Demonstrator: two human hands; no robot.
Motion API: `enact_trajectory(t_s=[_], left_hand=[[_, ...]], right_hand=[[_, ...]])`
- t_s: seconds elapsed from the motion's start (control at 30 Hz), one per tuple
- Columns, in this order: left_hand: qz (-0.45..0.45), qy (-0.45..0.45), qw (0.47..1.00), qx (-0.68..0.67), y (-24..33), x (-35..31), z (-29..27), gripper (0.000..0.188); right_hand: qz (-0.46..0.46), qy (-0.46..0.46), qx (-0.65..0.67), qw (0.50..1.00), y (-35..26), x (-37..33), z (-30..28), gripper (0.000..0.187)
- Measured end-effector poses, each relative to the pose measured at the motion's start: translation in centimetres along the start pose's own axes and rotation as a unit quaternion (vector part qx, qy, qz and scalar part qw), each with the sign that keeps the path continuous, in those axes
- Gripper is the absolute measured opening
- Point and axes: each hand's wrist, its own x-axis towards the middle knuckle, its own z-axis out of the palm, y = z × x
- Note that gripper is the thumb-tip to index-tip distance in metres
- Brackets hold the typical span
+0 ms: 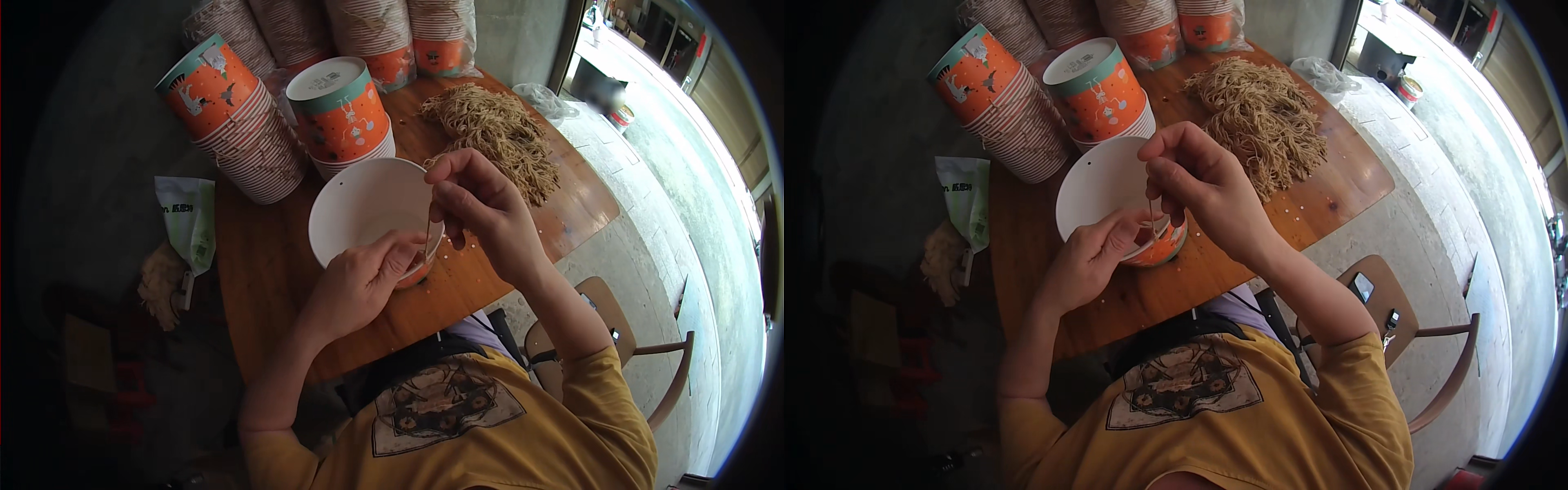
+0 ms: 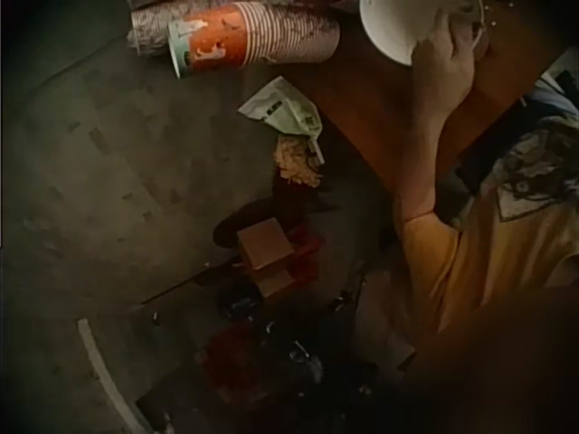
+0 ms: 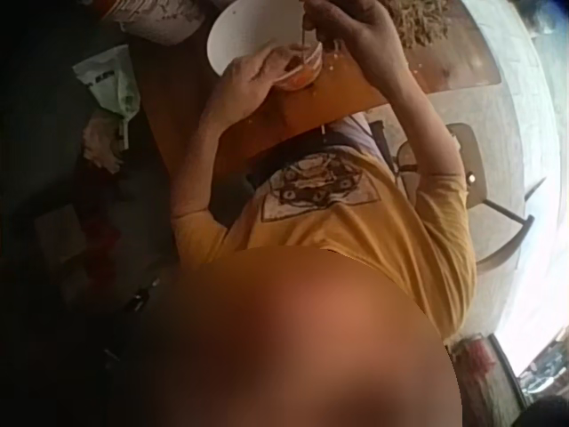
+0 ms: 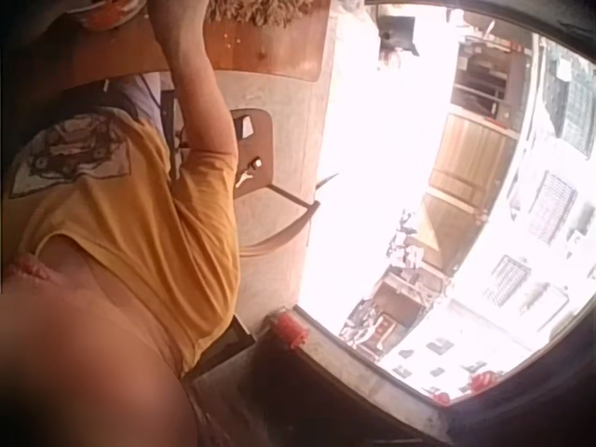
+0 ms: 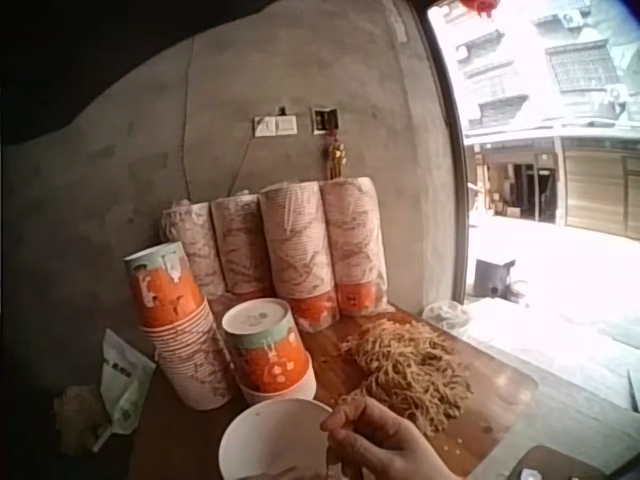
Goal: Threading and tying fiber strands through holes in paper bowls for assembly.
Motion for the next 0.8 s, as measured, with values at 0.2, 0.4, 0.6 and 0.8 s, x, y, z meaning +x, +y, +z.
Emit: enact_trajectory(t_s=[0.2, 0.4, 0.6, 0.8], left_hand=[[-0.055, -0.053, 0.996, 0.049, 1.6, 0.0, -0.1, 0.022], [-0.067, -0.062, 0.991, 0.1, 2.0, 0.2, 0.3, 0.02], [-0.089, -0.042, 0.995, 0.005, 2.0, 0.8, 0.4, 0.012], [-0.133, -0.063, 0.989, 0.003, 2.2, 1.3, 0.4, 0.011]], right_hand=[[0.015, 0.005, 0.008, 1.0, 0.2, 0.0, -0.4, 0.013], [0.025, 0.022, 0.006, 0.999, 0.8, 0.0, -1.3, 0.013], [0.033, -0.019, -0.062, 0.997, 1.8, -1.0, -2.8, 0.013], [0.049, -0.005, -0.069, 0.996, 2.5, -2.2, -3.4, 0.013]])
